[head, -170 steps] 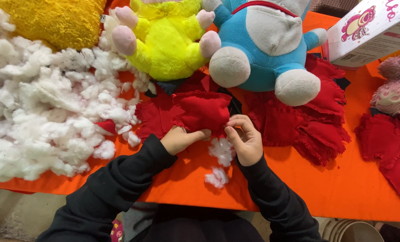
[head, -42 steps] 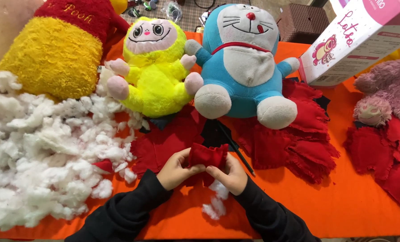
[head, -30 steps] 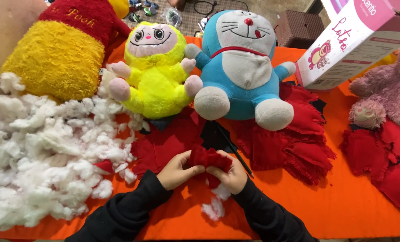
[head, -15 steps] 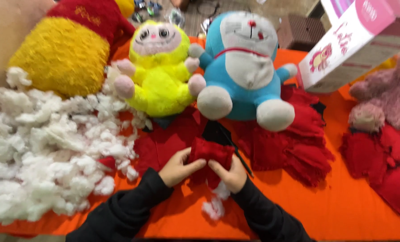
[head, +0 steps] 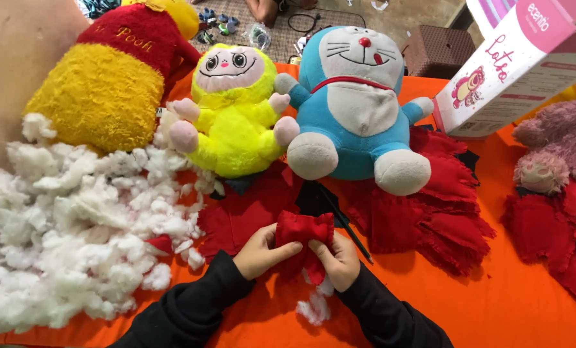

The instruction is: The person stuffs a small red fabric component with white synthetic fiberfill on a workspace with other plush toys.

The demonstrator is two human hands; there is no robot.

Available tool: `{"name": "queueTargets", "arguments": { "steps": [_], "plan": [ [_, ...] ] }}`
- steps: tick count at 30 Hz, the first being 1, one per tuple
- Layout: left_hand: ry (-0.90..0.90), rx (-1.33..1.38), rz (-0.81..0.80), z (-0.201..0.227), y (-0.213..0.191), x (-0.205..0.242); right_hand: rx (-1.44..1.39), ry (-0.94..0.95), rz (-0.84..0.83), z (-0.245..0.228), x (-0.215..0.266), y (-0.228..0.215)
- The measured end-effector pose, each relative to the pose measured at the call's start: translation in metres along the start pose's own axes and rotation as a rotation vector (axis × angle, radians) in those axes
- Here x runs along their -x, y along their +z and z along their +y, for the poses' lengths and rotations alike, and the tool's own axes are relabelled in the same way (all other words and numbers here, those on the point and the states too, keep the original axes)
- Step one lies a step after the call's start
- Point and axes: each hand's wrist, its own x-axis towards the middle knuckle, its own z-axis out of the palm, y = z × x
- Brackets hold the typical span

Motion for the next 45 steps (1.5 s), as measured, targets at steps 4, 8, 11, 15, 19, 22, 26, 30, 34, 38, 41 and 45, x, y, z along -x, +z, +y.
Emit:
{"name": "queueTargets", "arguments": {
  "steps": [4, 8, 11, 15, 19, 22, 26, 30, 34, 38, 41, 45],
  "plan": [
    [0.003, 0.034, 0.004, 0.005, 0.000, -0.001, -0.005, -0.022, 0.025, -0.008, -0.004, -0.001],
    [-0.013, 0.027, 0.070, 0.003, 0.000, 0.000, -0.034, -0.007, -0.007, -0.011, -0.009, -0.002],
    [-0.007, 0.028, 0.045, 0.002, 0.003, 0.002, -0.021, -0.016, -0.008, -0.012, -0.009, -0.002],
    [0.026, 0.019, 0.066, 0.011, 0.005, 0.000, 0.018, -0.015, 0.027, -0.017, -0.010, -0.003],
    [0.076, 0.006, 0.050, 0.011, 0.007, 0.000, -0.025, 0.000, 0.027, -0.011, -0.008, -0.002],
    [0.082, -0.001, 0.090, 0.013, 0.008, 0.001, -0.051, 0.032, 0.017, -0.012, -0.008, -0.002],
    [0.038, 0.009, 0.097, 0.017, 0.007, 0.002, 0.038, -0.021, 0.000, -0.018, -0.008, -0.001],
    [0.025, -0.119, 0.016, 0.019, 0.007, 0.004, 0.107, -0.061, 0.011, -0.025, -0.007, 0.000],
    [0.008, -0.045, 0.012, 0.007, 0.005, 0.003, 0.094, -0.067, -0.035, -0.019, -0.007, -0.003],
    [0.037, -0.023, 0.125, 0.008, 0.005, 0.002, 0.142, -0.055, -0.065, -0.018, -0.008, -0.006],
    [0.131, -0.016, 0.143, 0.012, 0.005, 0.003, 0.185, -0.031, -0.138, -0.031, -0.010, -0.004],
    [0.153, 0.073, 0.127, 0.003, 0.002, 0.003, 0.073, -0.006, -0.178, -0.035, -0.008, 0.002]
  ]
}}
